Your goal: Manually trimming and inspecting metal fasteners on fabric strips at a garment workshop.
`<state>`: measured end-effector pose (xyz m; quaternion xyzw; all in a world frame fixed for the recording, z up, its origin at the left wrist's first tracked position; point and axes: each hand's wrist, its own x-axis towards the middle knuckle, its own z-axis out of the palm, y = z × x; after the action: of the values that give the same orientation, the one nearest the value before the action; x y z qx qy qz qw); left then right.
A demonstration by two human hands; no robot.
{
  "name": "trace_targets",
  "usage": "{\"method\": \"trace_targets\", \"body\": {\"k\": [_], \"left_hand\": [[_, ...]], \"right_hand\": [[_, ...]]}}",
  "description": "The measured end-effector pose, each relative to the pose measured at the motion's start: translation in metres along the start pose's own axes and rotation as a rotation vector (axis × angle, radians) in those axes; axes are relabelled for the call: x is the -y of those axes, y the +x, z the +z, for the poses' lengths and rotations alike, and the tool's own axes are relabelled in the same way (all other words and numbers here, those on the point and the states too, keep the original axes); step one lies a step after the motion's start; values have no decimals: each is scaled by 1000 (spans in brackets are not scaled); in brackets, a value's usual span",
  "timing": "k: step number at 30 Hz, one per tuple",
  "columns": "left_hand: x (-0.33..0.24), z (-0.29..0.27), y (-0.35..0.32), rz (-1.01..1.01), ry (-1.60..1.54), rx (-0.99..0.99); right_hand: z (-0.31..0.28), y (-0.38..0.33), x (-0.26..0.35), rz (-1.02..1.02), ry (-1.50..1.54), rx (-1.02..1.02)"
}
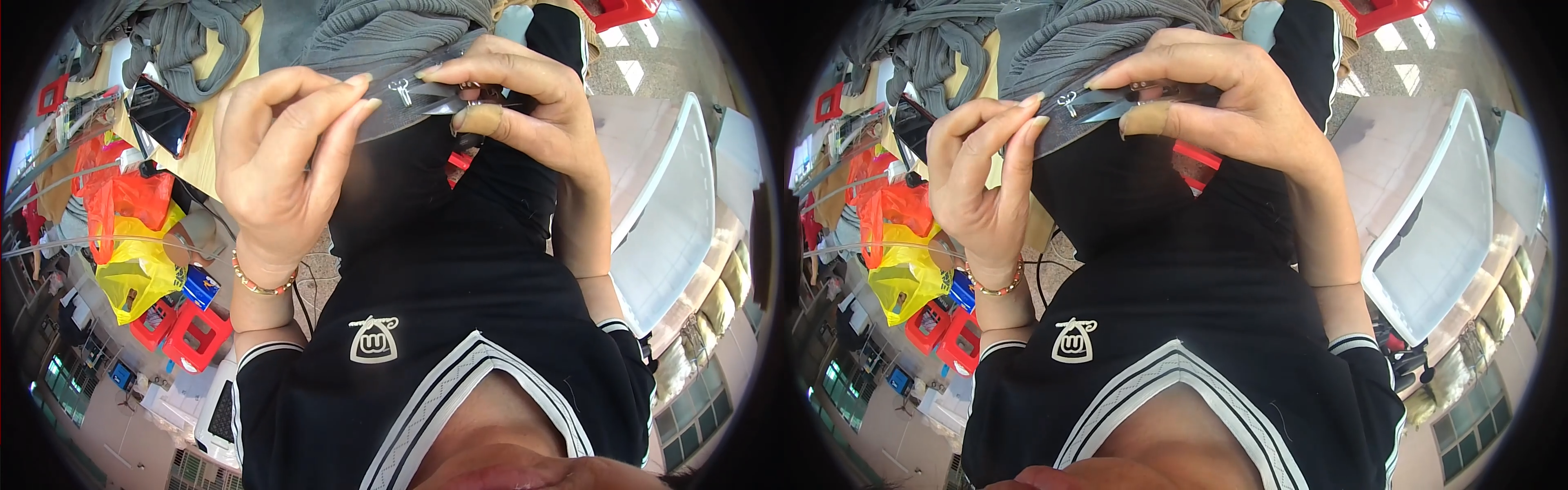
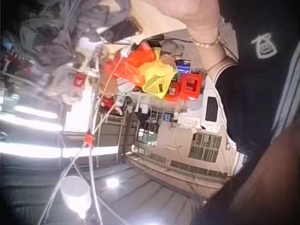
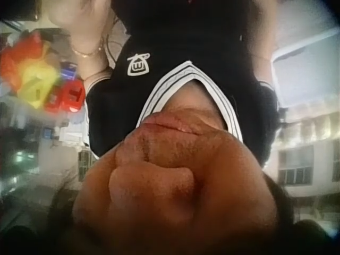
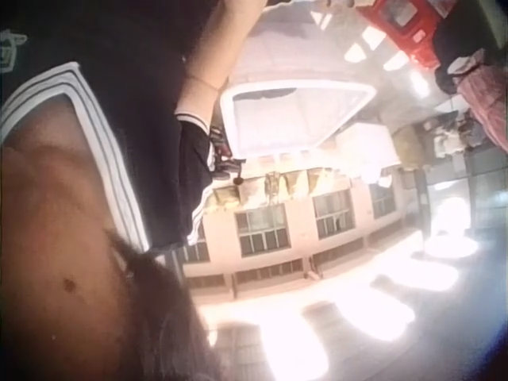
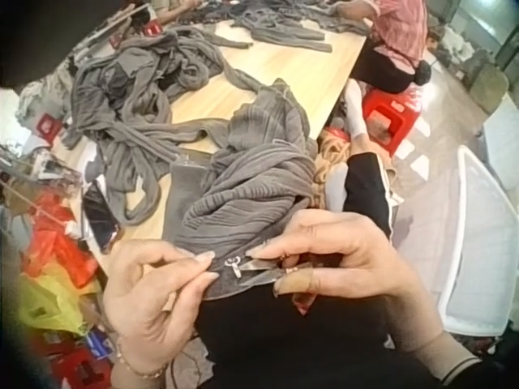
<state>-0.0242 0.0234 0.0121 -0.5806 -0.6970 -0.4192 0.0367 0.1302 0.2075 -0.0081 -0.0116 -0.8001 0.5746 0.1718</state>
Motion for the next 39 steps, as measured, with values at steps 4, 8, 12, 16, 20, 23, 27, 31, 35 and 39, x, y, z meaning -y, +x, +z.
{"method": "trace_targets", "body": {"k": [4,8,12,16,20,23,27,31,35,39], "left_hand": [[1,7,2,142,126,-55],[1,7,1,180,190,-72],[-3,6,2,122,162,-51],[-8,7,5,109,140,-49],[-8,7,6,99,156,-45],[-8,9,6,96,150,-46],[-10,10,5,81,128,-44],[-9,9,5,67,115,-23],[-7,9,2,42,57,-46],[-2,10,0,-10,-30,-101]], "right_hand": [[-4,2,-2,-8,-19,-42],[-3,7,0,-82,-171,-47],[-7,16,27,84,-48,-48],[-5,32,-17,-861,-302,-196],[-14,20,33,1,-255,11],[-14,21,34,-34,-270,10],[-12,21,33,-73,-321,11],[-11,20,33,-36,-269,-12],[-11,22,36,-48,-263,-9],[-12,22,37,-40,-315,-9]]}}
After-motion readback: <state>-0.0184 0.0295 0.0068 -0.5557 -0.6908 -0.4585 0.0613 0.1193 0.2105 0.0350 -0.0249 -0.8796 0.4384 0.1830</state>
